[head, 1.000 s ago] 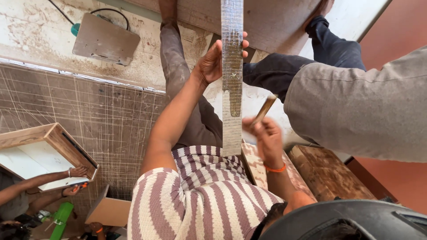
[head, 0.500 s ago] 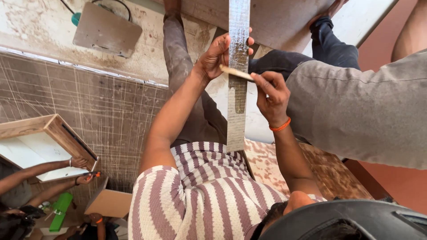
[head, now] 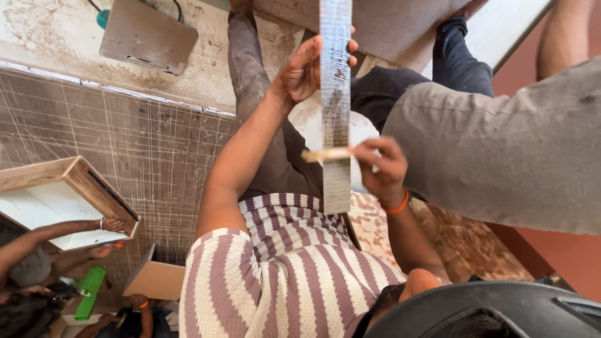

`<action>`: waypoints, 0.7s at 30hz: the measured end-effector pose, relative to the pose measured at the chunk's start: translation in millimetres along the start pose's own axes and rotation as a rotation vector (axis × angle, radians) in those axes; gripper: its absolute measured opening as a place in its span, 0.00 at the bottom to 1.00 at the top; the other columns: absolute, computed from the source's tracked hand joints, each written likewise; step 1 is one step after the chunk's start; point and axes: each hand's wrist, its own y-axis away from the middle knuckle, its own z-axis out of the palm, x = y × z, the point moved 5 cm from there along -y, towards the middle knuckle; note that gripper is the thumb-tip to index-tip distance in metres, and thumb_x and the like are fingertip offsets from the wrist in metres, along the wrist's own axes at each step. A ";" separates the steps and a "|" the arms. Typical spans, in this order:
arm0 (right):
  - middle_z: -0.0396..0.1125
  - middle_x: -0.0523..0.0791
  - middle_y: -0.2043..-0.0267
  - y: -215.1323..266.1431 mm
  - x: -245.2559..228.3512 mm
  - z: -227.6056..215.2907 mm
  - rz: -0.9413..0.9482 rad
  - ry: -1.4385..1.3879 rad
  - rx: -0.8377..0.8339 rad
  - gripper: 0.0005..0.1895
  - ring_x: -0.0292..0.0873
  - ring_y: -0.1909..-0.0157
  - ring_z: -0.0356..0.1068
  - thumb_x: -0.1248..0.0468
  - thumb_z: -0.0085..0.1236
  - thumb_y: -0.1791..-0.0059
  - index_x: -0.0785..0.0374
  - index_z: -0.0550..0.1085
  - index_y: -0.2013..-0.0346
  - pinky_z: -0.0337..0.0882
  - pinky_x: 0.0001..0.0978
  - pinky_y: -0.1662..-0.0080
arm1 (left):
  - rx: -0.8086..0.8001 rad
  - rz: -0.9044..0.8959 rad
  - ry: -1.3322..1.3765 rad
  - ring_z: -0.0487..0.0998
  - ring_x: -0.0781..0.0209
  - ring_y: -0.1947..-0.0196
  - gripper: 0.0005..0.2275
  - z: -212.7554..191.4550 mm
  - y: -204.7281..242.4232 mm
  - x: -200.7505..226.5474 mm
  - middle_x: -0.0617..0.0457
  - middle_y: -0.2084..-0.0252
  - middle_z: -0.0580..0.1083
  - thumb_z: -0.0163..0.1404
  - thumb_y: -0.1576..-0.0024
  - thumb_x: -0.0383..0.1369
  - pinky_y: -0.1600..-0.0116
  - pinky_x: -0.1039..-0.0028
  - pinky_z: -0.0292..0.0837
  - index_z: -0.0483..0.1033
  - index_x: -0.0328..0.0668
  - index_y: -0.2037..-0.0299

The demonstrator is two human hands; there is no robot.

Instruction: Applying adhesive or finish to a thin edging strip using a brush in a furniture workshop.

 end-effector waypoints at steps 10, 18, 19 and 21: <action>0.67 0.50 0.53 25.5 16.3 19.5 -0.044 0.303 0.114 0.15 0.49 0.53 0.72 0.79 0.62 0.51 0.65 0.78 0.50 0.76 0.38 0.53 | -0.012 0.024 0.133 0.78 0.50 0.39 0.28 5.4 1.1 -1.6 0.40 0.38 0.71 0.46 0.31 0.40 0.42 0.65 0.81 0.52 0.31 0.27; 0.67 0.48 0.55 54.4 -21.1 4.6 -0.003 0.228 0.153 0.14 0.47 0.55 0.72 0.78 0.58 0.50 0.62 0.78 0.53 0.75 0.37 0.55 | -0.021 0.009 0.085 0.78 0.51 0.42 0.28 -1.3 5.7 1.6 0.39 0.38 0.71 0.47 0.31 0.40 0.43 0.66 0.81 0.54 0.29 0.27; 0.66 0.48 0.55 30.7 -28.3 0.1 0.055 0.238 0.207 0.13 0.47 0.55 0.70 0.78 0.59 0.49 0.64 0.78 0.51 0.73 0.36 0.55 | -0.012 0.009 0.097 0.78 0.50 0.41 0.28 -0.9 8.8 1.7 0.39 0.38 0.71 0.46 0.31 0.40 0.43 0.66 0.81 0.54 0.29 0.27; 0.65 0.47 0.55 -7.8 -31.2 -0.8 0.099 0.248 0.273 0.13 0.47 0.56 0.68 0.77 0.59 0.47 0.65 0.78 0.49 0.71 0.36 0.54 | -0.015 0.010 0.094 0.78 0.50 0.41 0.28 0.7 11.6 2.6 0.39 0.39 0.72 0.46 0.31 0.40 0.43 0.66 0.81 0.54 0.29 0.27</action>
